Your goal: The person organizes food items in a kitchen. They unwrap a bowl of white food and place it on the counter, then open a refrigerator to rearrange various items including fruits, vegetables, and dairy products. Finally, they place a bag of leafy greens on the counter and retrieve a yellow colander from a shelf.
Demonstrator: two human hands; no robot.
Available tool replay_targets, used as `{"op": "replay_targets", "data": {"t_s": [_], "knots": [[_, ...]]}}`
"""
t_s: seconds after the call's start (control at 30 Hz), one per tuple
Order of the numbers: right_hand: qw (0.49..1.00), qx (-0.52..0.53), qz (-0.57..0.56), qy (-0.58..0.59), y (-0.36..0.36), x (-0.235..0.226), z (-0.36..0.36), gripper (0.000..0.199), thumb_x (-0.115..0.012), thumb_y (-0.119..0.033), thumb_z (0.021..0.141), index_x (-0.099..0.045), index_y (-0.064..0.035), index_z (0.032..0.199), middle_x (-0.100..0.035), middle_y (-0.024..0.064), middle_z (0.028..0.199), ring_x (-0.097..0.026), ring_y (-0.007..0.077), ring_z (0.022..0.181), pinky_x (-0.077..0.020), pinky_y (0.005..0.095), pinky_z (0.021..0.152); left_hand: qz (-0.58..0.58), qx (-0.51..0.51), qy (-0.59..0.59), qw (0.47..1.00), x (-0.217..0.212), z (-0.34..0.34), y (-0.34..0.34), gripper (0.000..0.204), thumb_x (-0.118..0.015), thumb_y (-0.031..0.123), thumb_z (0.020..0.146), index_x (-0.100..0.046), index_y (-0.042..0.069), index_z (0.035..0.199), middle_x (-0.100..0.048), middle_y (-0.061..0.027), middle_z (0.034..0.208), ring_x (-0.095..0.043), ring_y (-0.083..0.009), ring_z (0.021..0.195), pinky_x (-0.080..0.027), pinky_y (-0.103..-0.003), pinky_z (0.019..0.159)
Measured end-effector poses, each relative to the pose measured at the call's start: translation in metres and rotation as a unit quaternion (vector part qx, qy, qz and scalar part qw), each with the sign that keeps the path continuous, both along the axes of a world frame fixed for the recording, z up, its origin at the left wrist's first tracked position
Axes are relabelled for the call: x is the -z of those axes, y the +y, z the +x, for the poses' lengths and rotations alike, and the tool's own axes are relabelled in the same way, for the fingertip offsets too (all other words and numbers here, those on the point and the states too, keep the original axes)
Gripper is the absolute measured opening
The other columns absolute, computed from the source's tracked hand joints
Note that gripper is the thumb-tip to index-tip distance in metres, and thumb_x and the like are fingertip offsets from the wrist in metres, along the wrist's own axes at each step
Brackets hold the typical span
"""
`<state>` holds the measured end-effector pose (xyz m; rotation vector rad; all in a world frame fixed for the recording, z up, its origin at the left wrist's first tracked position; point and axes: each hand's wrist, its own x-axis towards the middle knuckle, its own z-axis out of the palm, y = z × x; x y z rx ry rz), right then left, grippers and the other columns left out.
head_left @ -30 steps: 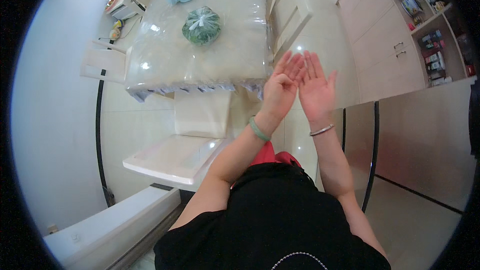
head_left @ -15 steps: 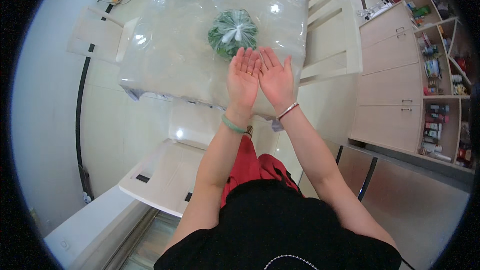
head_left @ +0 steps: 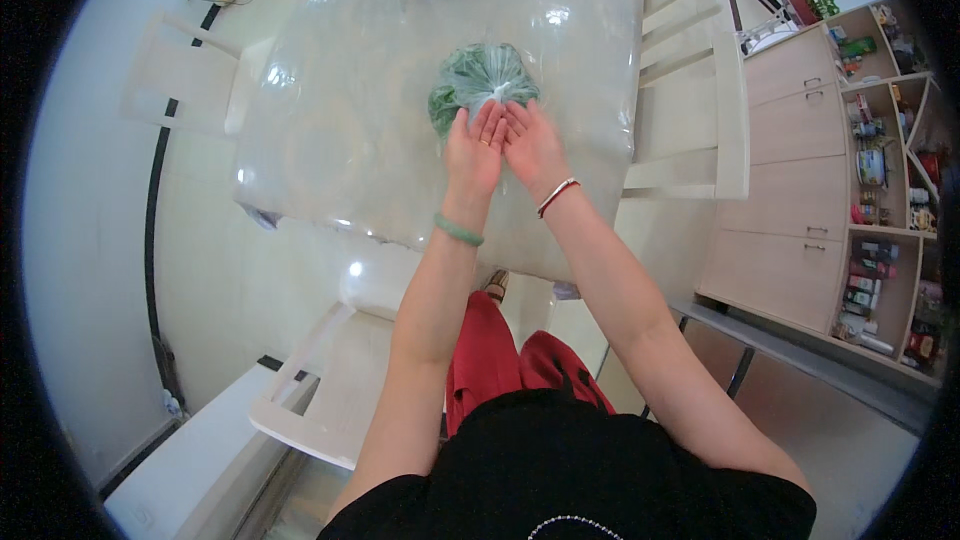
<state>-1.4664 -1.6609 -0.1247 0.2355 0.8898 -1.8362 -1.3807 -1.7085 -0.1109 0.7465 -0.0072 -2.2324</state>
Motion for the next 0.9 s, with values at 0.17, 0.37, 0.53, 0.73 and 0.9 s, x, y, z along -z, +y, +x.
{"op": "replay_targets", "data": {"t_s": [0.17,0.37,0.53,0.73,0.9], "knots": [[0.999,0.016,0.027,0.013,-0.017,0.016,-0.008,0.025,-0.065,-0.02,0.09,-0.057,0.0011,0.102,-0.06,0.0069,0.093,-0.057,0.0163,0.09,-0.0462,0.0296,0.074,-0.02,0.041,-0.024,0.999,0.02,-0.004,-0.004,0.041,-0.043,0.027,0.101,-0.042,-0.001,0.13,-0.054,-0.0151,0.122,-0.054,-0.026,0.113,-0.044,-0.038,0.101],[0.991,-0.057,0.09,0.08,-0.007,-0.006,-0.009,0.019,-0.068,-0.018,0.086,-0.057,-0.003,0.09,-0.057,0.0062,0.072,-0.057,0.0169,0.061,-0.0448,0.0314,0.057,-0.079,0.067,-0.087,0.991,0.007,-0.001,0.023,0.034,-0.044,0.025,0.101,-0.049,-0.001,0.122,-0.06,-0.0136,0.112,-0.056,-0.024,0.107,-0.045,-0.037,0.096],[0.973,-0.042,0.147,0.171,0.033,-0.029,-0.01,0.019,-0.066,-0.019,0.085,-0.057,-0.0037,0.089,-0.059,0.0063,0.074,-0.058,0.0163,0.059,-0.044,0.0295,0.053,-0.098,0.106,-0.069,0.987,-0.005,0.001,0.062,0.032,-0.045,0.026,0.101,-0.052,0.0,0.118,-0.061,-0.0111,0.109,-0.057,-0.0215,0.102,-0.045,-0.035,0.092],[0.959,-0.05,0.178,0.215,0.11,-0.059,-0.012,0.018,-0.062,-0.021,0.085,-0.057,-0.0043,0.087,-0.059,0.0041,0.074,-0.055,0.0126,0.057,-0.0429,0.0259,0.051,-0.095,0.194,-0.036,0.976,-0.029,0.007,0.123,0.026,-0.046,0.025,0.101,-0.053,0.003,0.112,-0.064,-0.0087,0.098,-0.059,-0.017,0.091,-0.047,-0.033,0.086],[0.962,-0.011,0.189,0.196,0.19,-0.075,0.007,0.015,-0.061,-0.02,0.085,-0.056,-0.0065,0.081,-0.056,0.0016,0.071,-0.049,0.0087,0.05,-0.0401,0.0236,0.045,-0.114,0.262,-0.028,0.958,-0.038,0.017,0.189,0.022,-0.047,0.024,0.101,-0.053,0.004,0.107,-0.063,-0.006,0.089,-0.058,-0.0142,0.083,-0.047,-0.03,0.08]]}}
